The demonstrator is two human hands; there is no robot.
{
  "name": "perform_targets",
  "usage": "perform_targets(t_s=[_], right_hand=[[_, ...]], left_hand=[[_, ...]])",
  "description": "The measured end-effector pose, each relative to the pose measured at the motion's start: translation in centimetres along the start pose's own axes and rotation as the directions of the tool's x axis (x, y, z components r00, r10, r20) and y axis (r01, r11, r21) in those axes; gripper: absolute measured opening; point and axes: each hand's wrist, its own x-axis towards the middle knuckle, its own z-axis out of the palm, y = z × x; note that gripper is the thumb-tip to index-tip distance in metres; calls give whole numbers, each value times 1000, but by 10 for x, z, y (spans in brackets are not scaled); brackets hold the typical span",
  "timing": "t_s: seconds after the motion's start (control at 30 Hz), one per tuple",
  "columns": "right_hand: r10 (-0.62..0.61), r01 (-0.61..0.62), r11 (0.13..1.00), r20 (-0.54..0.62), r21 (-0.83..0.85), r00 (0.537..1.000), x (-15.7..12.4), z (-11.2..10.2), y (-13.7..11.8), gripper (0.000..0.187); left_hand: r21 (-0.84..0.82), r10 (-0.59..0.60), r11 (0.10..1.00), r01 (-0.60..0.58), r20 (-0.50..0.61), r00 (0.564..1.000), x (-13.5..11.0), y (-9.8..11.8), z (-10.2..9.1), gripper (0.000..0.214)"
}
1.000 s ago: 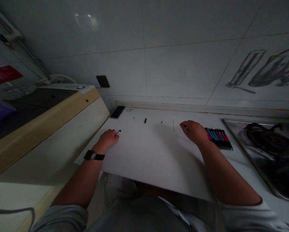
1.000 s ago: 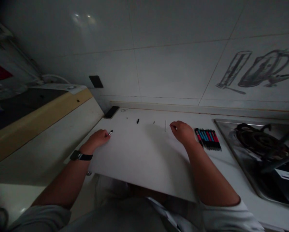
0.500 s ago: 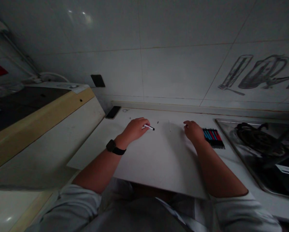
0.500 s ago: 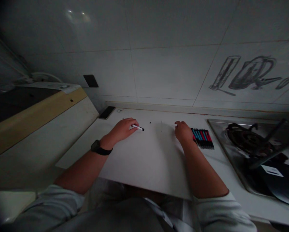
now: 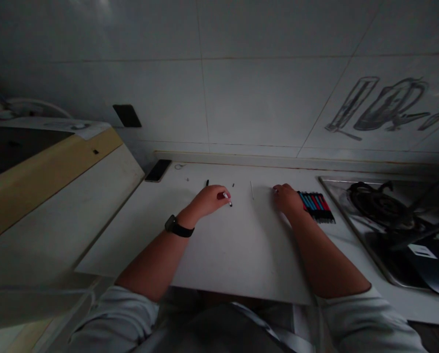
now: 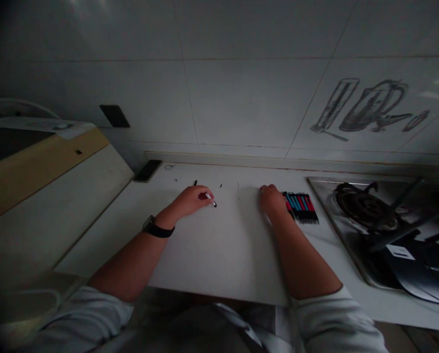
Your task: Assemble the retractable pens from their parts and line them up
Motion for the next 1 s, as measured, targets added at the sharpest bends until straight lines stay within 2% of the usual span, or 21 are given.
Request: perform_targets(t_s=[0.1,0.23,0.4,0.57,0.67,0.83,1.0], right_hand=[[46,-46,999,-19,-3,999,-1,-1,-1,36],[93,-93,996,-25,13,995,-4,-3,-3,36],[122,-122,993,-49,4,991,-2,-2,-1,39],[129,-129,992,-34,-5,991,1,-1,2,33],[154,-153,988,-37,17,987,1,0,3,32],[81,-80,995,-29,59,996,-1,-2,1,31],[64,-61,996,-41,61,997,-5,-7,-3,26]], left_hand=[[-156,-98,984,86,-69,993,-3,-11,0,14],[-120,-115,986,114,-6,993,-7,-19,4,8],[-235,-138,965,119,-68,988,-6,-16,6,18],[-103,-118,988,118,4,993,-8,-17,12,12],[-154,-122,981,120,-3,992,-7,-19,16,15],[-233,-165,959,162,5,986,-6,-23,21,12],[-375,-148,919,124,-36,988,-5,-21,20,19]])
